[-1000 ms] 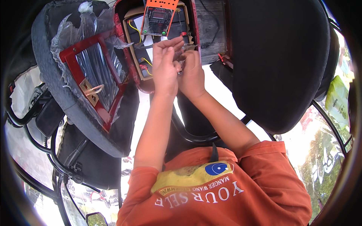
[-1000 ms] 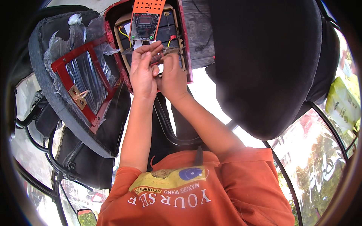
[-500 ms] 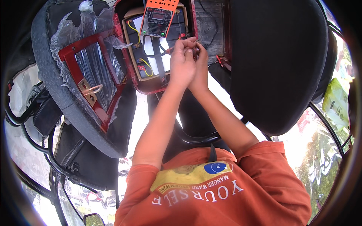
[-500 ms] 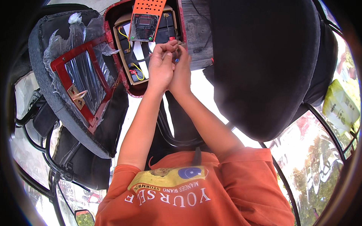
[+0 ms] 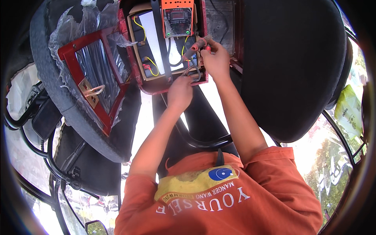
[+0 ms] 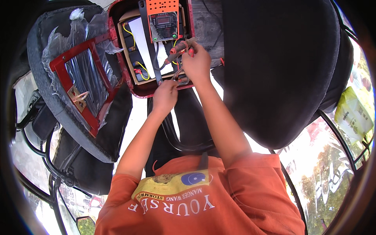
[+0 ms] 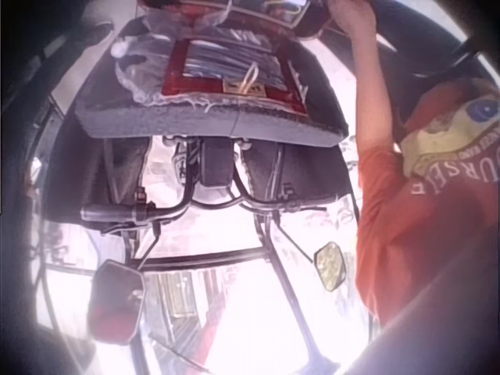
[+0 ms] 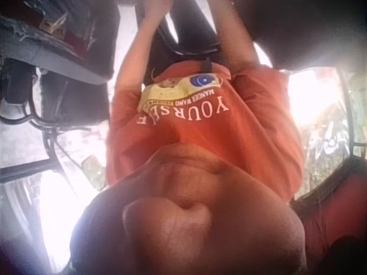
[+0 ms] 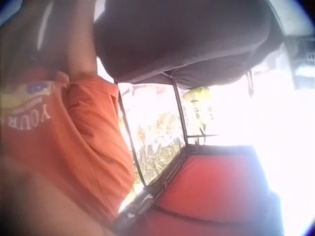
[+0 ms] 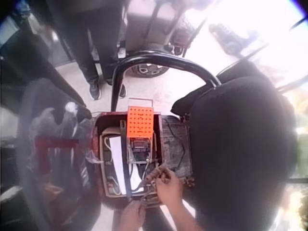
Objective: The person uses a digital multimeter to test electrical connections inside a red box containing wires and a battery. They repeatedly connect and disconnect probes to different points while observing the multimeter display. Another person's hand occasionally assists by holding the box steady.
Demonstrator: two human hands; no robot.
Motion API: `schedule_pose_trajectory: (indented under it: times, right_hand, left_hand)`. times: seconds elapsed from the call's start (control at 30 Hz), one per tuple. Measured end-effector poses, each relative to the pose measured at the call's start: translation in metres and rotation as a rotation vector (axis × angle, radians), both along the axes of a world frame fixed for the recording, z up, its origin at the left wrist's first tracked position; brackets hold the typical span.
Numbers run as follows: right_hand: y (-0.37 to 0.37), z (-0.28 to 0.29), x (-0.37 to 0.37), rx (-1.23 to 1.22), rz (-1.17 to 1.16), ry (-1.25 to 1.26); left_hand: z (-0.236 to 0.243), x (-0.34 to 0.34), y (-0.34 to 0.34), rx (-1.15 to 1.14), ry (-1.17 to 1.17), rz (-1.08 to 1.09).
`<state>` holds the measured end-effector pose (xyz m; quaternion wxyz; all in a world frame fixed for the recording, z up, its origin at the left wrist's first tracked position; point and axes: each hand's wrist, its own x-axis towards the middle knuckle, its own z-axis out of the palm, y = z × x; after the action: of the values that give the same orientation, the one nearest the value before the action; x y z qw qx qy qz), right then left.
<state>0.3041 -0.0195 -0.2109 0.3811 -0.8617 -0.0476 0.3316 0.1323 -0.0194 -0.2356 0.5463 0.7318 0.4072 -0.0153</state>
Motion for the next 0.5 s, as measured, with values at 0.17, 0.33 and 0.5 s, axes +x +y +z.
schedule_pose_trajectory:
  times: [0.17, 0.33, 0.5]
  right_hand:
    - [0.011, 0.021, 0.008, -0.008, -0.079, 0.158]
    - [0.009, 0.02, 0.011, -0.033, -0.173, 0.253]
    - [0.013, 0.024, 0.009, -0.013, -0.163, 0.328]
  left_hand:
    - [-0.046, 0.036, -0.019, -0.025, 0.143, -0.341]
    - [-0.073, 0.028, -0.029, -0.201, 0.297, -0.468]
    - [-0.072, 0.01, -0.035, -0.117, 0.164, -0.319]
